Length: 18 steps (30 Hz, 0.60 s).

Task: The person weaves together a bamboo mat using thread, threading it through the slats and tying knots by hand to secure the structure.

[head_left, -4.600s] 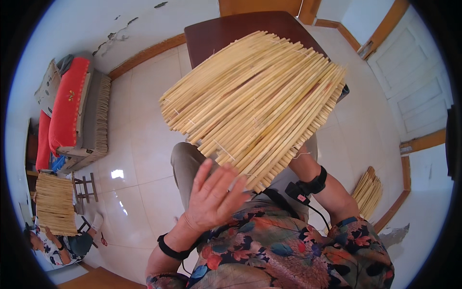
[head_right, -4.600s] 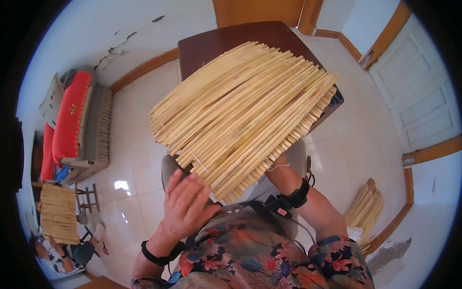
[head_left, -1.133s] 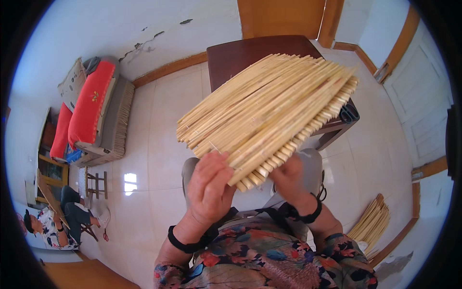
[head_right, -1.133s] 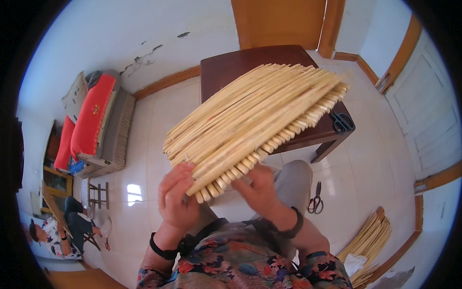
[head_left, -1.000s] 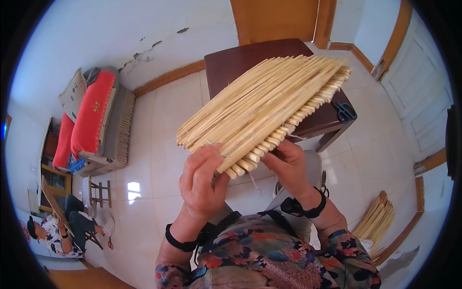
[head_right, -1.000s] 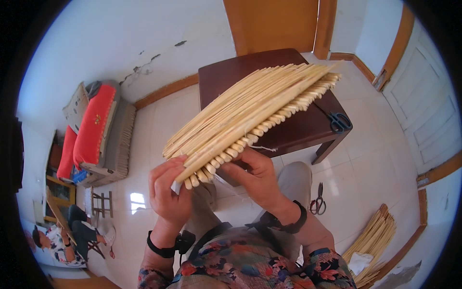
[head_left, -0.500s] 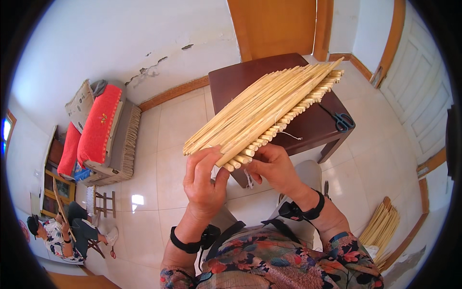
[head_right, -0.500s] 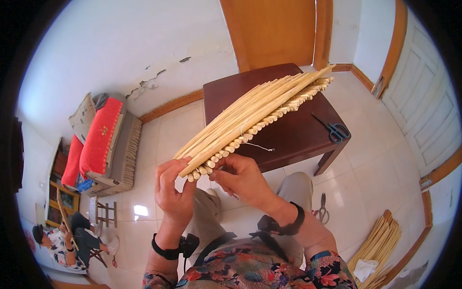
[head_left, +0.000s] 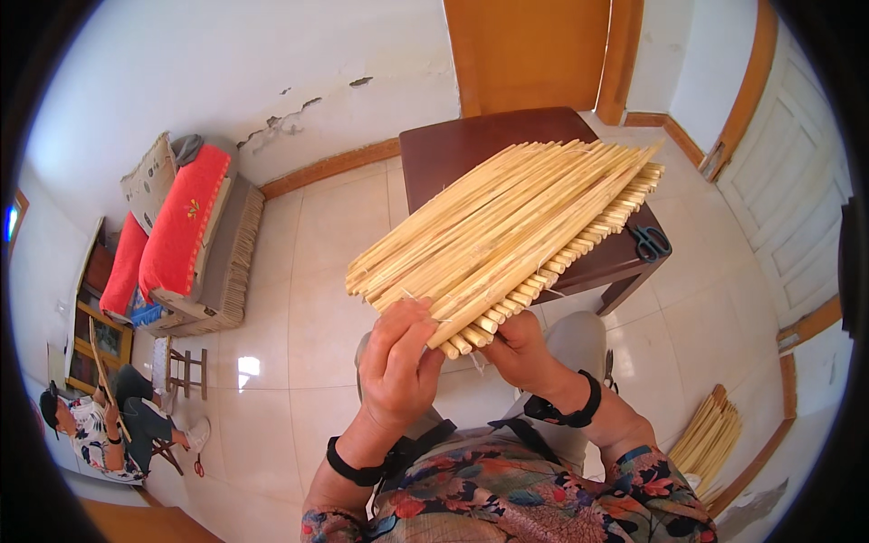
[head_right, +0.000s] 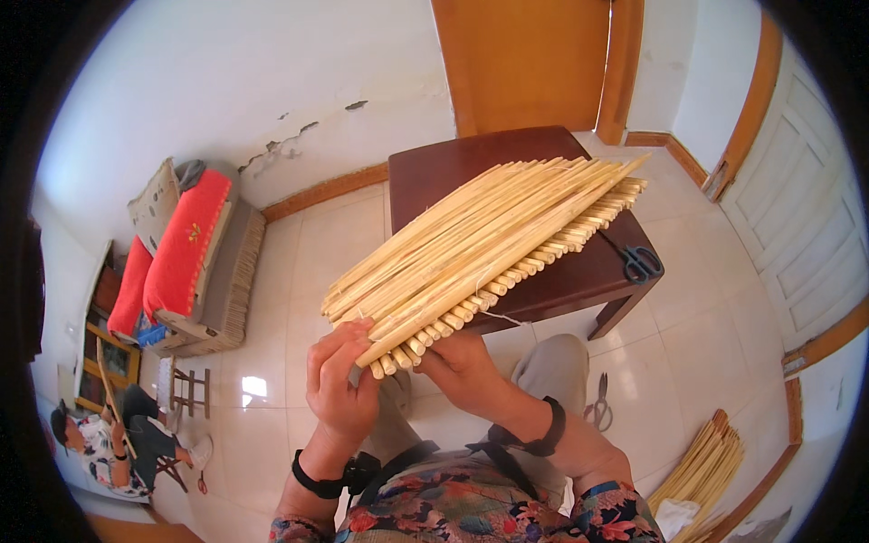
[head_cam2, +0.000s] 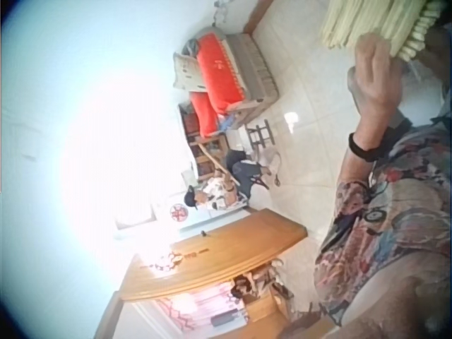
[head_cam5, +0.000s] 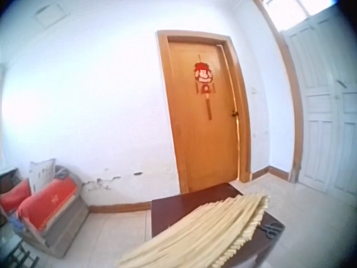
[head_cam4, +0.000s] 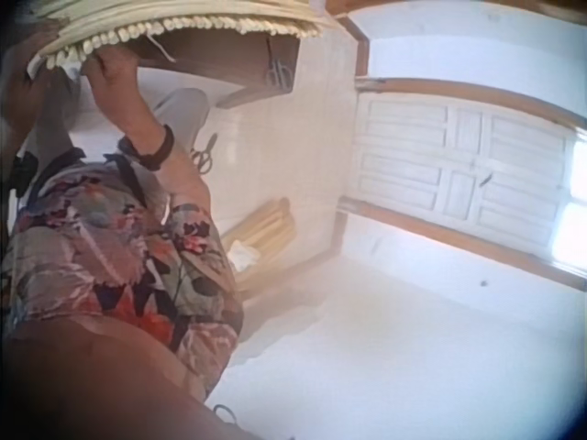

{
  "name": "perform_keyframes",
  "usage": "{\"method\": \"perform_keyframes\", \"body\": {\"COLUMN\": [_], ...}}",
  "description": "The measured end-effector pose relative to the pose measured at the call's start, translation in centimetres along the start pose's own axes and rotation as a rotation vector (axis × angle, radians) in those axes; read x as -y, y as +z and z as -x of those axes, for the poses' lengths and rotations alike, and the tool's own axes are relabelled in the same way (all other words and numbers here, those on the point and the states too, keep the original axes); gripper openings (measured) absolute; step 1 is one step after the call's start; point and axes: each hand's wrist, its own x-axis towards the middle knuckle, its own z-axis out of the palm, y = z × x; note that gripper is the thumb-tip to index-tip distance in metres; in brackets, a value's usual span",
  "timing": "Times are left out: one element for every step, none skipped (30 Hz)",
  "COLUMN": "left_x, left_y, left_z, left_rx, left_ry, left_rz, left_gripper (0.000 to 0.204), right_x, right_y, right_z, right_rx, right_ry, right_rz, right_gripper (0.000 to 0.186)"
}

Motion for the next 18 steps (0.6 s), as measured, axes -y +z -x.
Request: {"method": "perform_keyframes", "body": {"left_x": [0.0, -0.1, -0.1, -0.2, -0.2, -0.2, -0.2, -0.2, -0.2, -0.2, -0.4, -0.4, -0.4, -0.4, -0.5, -0.5, -0.5, -0.4], "left_y": [0.0, 0.0, 0.0, 0.0, 0.0, 0.0, 0.0, 0.0, 0.0, 0.0, 0.0, 0.0, 0.0, 0.0, 0.0, 0.0, 0.1, 0.1], "left_z": [0.1, 0.1, 0.1, 0.1, 0.0, 0.0, 0.1, 0.2, 0.4, 0.3, 0.2, 0.2, 0.2, 0.3, 0.4, 0.4, 0.4, 0.3], "left_rx": [0.001, 0.008, 0.014, 0.013, 0.013, 0.015, 0.016, 0.014, 0.012, 0.012, 0.011, 0.010, 0.010, 0.012, 0.015, 0.016, 0.016, 0.015], "left_ry": [-0.009, 0.006, 0.025, 0.020, 0.023, 0.029, 0.027, 0.031, 0.032, 0.028, 0.031, 0.033, 0.028, 0.024, 0.020, 0.016, 0.020, 0.027], "left_rz": [-0.001, 0.011, 0.022, 0.021, 0.013, 0.007, 0.008, 0.021, 0.033, 0.032, 0.033, 0.037, 0.038, 0.033, 0.029, 0.031, 0.023, 0.012], "left_gripper": [0.036, 0.036, 0.037, 0.037, 0.037, 0.038, 0.038, 0.037, 0.037, 0.037, 0.036, 0.036, 0.036, 0.035, 0.035, 0.035, 0.035, 0.034], "right_x": [-0.1, 0.0, 0.0, -0.1, -0.2, -0.3, -0.5, -0.8, -1.2, -1.4, -1.3, -0.9, -0.7, -0.8, -0.9, -1.0, -1.2, -1.2], "right_y": [0.0, 0.0, -0.1, -0.3, -0.3, -0.2, -0.2, -0.2, -0.1, 0.2, 0.4, 0.5, 0.6, 0.6, 0.5, 0.4, 0.3, 0.1], "right_z": [0.2, 0.5, 0.7, 0.9, 0.9, 0.9, 1.1, 1.5, 1.9, 2.2, 2.2, 2.2, 2.2, 2.2, 2.3, 2.4, 2.5, 2.4], "right_rx": [0.007, 0.003, 0.007, 0.014, 0.020, 0.006, 0.007, 0.008, 0.011, -0.013, -0.010, -0.017, -0.023, -0.023, -0.015, -0.007, -0.009, 0.008], "right_ry": [-0.029, 0.018, 0.021, 0.030, 0.039, 0.008, 0.011, 0.083, 0.157, 0.144, 0.149, 0.166, 0.183, 0.188, 0.165, 0.142, 0.147, 0.157], "right_rz": [0.030, 0.021, 0.020, 0.006, -0.009, -0.038, -0.038, -0.102, -0.166, -0.282, -0.283, -0.370, -0.457, -0.457, -0.427, -0.397, -0.396, -0.409], "right_gripper": [0.010, 0.009, 0.009, 0.008, 0.008, 0.009, 0.009, 0.009, 0.010, 0.011, 0.011, 0.011, 0.012, 0.012, 0.012, 0.013, 0.013, 0.012]}}
